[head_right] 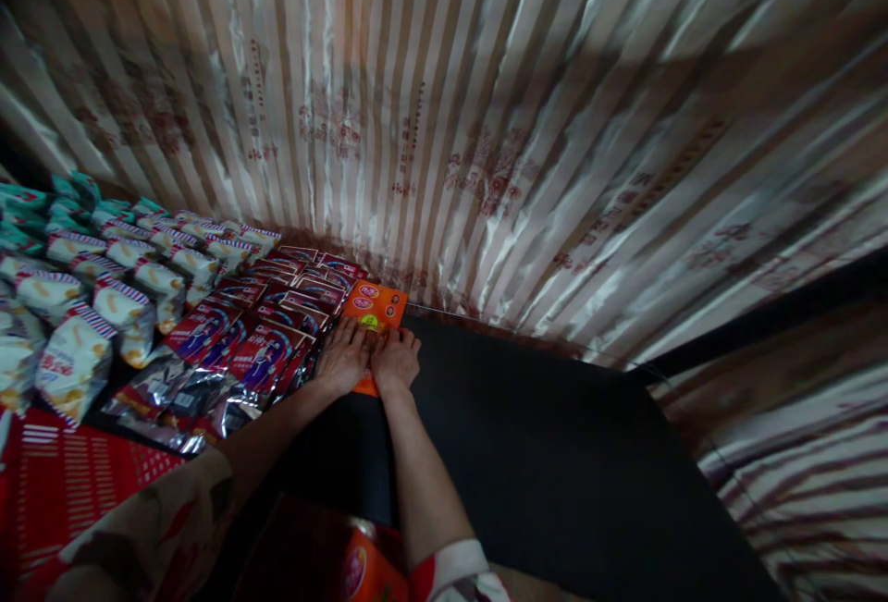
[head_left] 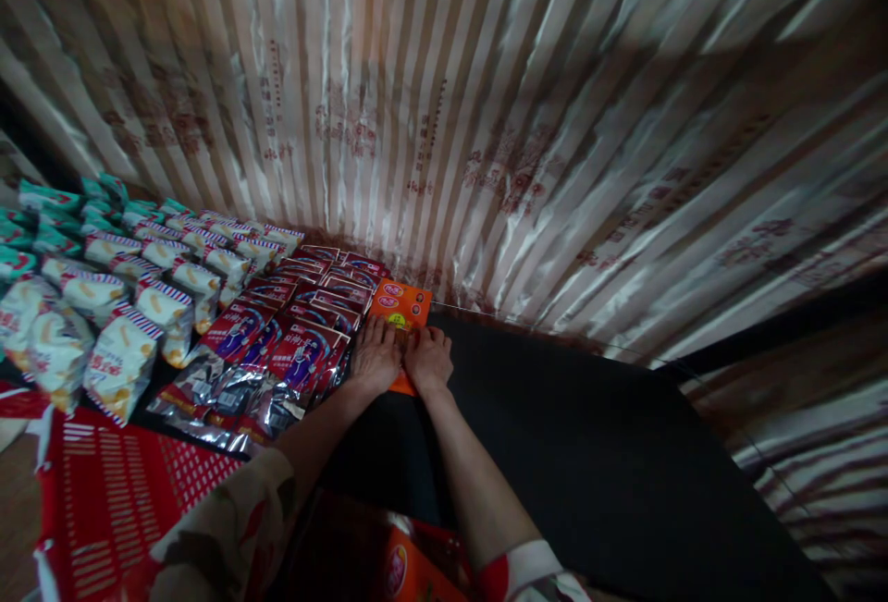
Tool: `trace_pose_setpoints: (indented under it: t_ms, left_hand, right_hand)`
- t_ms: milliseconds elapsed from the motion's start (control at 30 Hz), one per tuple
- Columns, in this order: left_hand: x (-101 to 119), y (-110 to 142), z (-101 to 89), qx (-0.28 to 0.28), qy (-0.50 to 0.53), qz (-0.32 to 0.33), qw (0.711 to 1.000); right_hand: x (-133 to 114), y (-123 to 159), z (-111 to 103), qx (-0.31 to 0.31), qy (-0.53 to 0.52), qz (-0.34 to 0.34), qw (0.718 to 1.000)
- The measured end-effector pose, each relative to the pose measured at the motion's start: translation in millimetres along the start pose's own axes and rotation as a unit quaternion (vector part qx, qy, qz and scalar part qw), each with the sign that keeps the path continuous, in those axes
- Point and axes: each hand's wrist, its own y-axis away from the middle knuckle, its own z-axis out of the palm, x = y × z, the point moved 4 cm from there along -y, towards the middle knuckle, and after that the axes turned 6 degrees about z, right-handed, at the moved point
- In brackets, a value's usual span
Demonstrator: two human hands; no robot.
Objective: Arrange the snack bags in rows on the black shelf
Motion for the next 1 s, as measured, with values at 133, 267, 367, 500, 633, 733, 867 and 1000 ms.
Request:
trace_pose_setpoints:
  t_ms: [133, 267, 367, 500, 633, 733, 867, 1000]
  left_hand:
    - [2, -1, -4.2, -0.007, -0.003, 0.004, 1.0]
    - [4, -3, -7.5, -0.019, 0.007, -0.007, 1.0]
    - [4, -5, -7.9, -0.015, 0.014, -0.015, 1.0]
    - [5, -7, -7.6, -0.014, 0.017, -0.01, 1.0]
    - [9, -6, -15.5, -0.004, 0.021, 0.002, 1.0]
    - [17, 1, -26.6, 0.016, 0.029, 0.018, 0.999]
    - [33, 19, -37.8, 0.021, 0.052, 0.036, 0.998]
    - [48, 46, -42.4, 0.012, 0.086, 0.04, 0.995]
  right_hand:
    - [1, 0, -1, 0.0, 0.001, 0.0, 1.0]
    - [2, 0, -5, -0.006, -0.004, 0.003, 1.0]
    - [2, -1, -6, -0.019, -0.004, 0.006, 1.0]
    - [4, -2, -5, -0.021, -0.012, 0.005, 1.0]
    - [6, 0, -6, 0.001, -0.037, -0.006, 0.999]
    - [8, 7, -8, 0.027, -0.063, -0.012, 0.998]
    - [10, 22, -12, 0.037, -0.084, -0.034, 0.995]
    - [16, 46, -17, 0.041, -0.104, -0.047, 0.993]
